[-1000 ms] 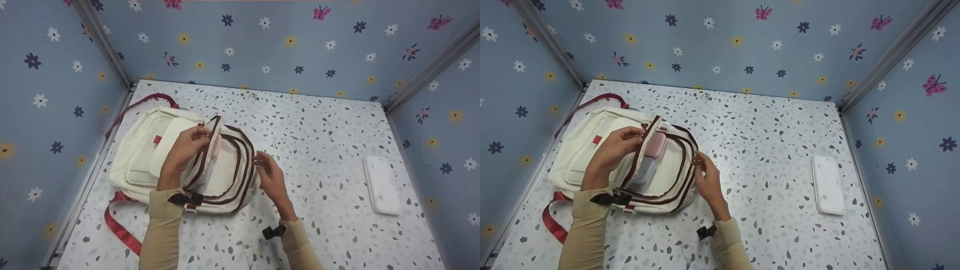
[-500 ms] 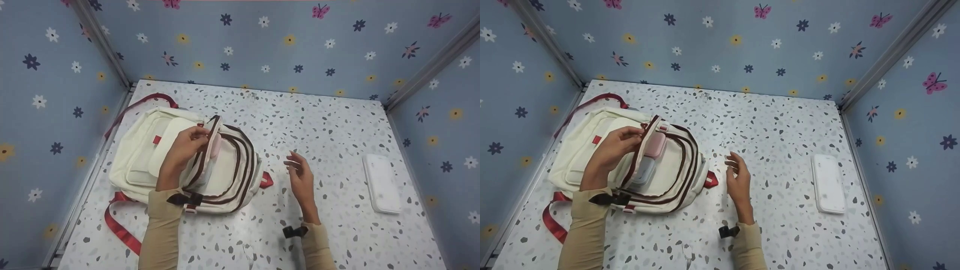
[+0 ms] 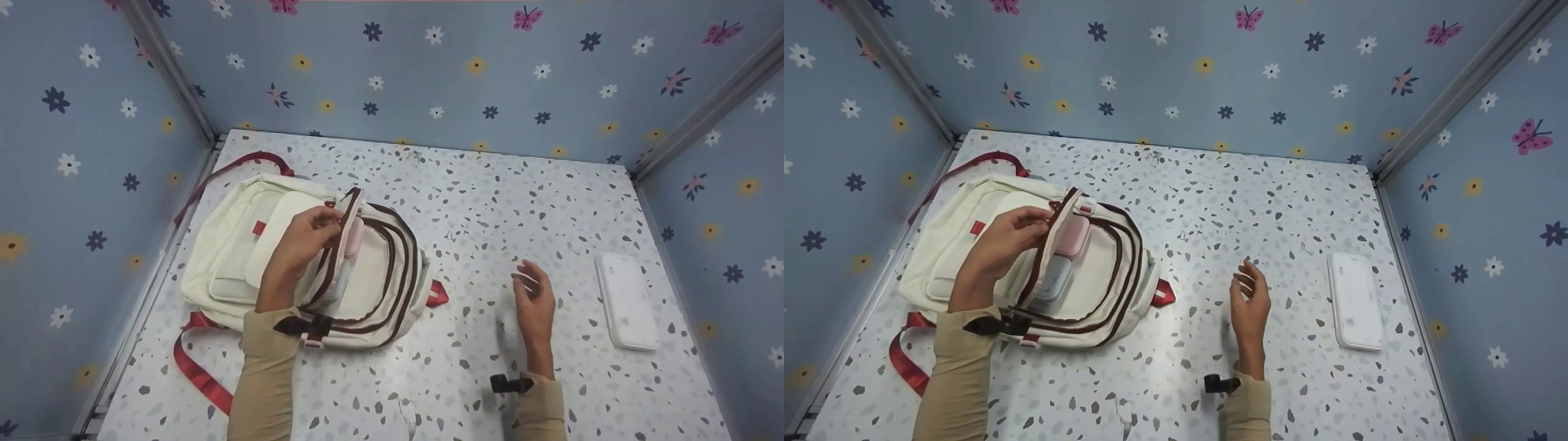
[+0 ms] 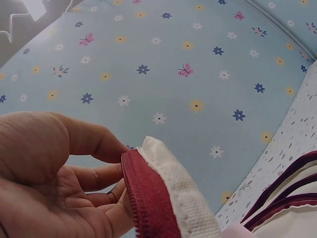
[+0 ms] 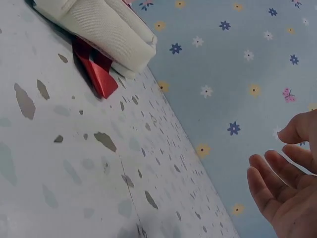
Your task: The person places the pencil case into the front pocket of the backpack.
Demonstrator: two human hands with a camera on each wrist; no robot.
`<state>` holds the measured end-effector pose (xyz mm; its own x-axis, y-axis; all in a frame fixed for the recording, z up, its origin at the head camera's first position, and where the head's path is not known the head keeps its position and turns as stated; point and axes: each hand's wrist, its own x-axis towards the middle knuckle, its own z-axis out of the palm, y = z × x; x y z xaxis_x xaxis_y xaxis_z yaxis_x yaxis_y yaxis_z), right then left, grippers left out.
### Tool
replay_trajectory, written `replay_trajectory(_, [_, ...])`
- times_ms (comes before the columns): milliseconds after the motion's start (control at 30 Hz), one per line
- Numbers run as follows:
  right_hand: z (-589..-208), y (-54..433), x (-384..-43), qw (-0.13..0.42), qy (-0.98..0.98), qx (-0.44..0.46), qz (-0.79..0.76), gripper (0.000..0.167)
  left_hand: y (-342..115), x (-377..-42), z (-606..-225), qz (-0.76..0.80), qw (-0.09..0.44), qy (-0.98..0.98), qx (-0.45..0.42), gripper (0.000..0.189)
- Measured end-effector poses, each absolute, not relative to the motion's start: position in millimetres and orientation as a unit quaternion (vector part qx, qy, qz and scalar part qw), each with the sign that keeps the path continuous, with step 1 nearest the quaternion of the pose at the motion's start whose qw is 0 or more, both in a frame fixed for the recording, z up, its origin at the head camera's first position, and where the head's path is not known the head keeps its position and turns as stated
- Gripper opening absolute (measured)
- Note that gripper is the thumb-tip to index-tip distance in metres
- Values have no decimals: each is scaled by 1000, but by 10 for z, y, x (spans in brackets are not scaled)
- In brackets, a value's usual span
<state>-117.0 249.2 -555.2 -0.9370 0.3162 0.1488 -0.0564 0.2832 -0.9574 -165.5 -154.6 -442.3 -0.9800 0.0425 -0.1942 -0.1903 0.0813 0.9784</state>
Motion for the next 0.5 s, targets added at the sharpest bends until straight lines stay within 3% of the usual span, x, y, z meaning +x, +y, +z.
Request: replay_trajectory(500, [-5677, 2976, -1027, 175, -788, -176, 563, 49, -1563, -1641, -4415, 672, 84, 735, -38, 27])
